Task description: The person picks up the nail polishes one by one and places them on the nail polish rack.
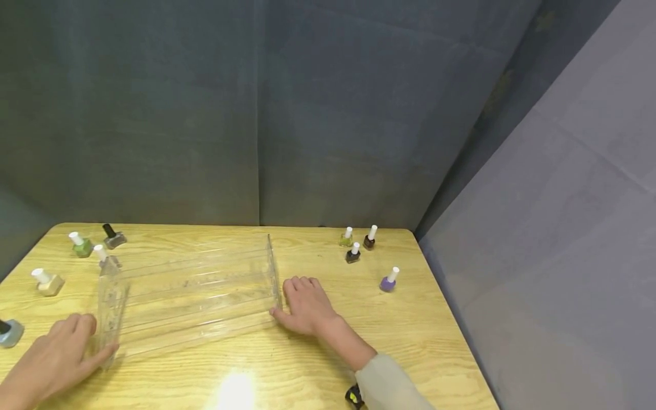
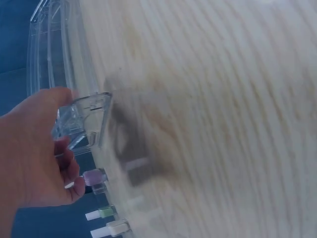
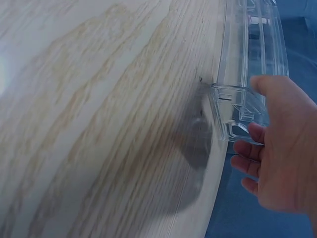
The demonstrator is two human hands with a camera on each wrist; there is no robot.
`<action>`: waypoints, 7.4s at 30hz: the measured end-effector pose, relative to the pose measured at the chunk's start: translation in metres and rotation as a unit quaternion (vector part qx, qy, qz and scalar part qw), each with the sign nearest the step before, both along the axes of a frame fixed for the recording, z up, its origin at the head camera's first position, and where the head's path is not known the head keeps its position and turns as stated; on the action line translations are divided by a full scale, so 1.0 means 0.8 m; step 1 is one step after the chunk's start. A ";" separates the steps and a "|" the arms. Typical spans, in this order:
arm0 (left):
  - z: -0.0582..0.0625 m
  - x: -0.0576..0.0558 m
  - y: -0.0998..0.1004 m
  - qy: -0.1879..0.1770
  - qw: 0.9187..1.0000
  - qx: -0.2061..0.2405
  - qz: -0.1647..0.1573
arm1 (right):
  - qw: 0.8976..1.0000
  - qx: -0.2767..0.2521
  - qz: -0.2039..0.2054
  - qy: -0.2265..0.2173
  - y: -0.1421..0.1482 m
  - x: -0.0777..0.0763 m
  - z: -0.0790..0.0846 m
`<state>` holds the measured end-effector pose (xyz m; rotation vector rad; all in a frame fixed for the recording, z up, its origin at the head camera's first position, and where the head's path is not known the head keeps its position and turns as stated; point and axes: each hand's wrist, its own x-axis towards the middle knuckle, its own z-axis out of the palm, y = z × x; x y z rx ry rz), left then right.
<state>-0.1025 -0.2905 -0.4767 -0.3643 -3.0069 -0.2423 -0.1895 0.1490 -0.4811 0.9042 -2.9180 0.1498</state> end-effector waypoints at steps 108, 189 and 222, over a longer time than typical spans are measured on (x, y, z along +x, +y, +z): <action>-0.007 -0.189 0.077 -0.025 0.994 0.041 -0.099 | 0.994 0.057 -0.097 -0.012 0.073 -0.107 -0.016; -0.012 -0.190 0.080 0.001 0.995 -0.035 -0.095 | 0.904 -0.336 -0.175 0.197 0.201 -0.012 0.017; -0.018 -0.192 0.077 0.007 0.995 -0.040 -0.092 | 0.842 -0.498 -0.206 -0.026 0.245 -0.022 -0.046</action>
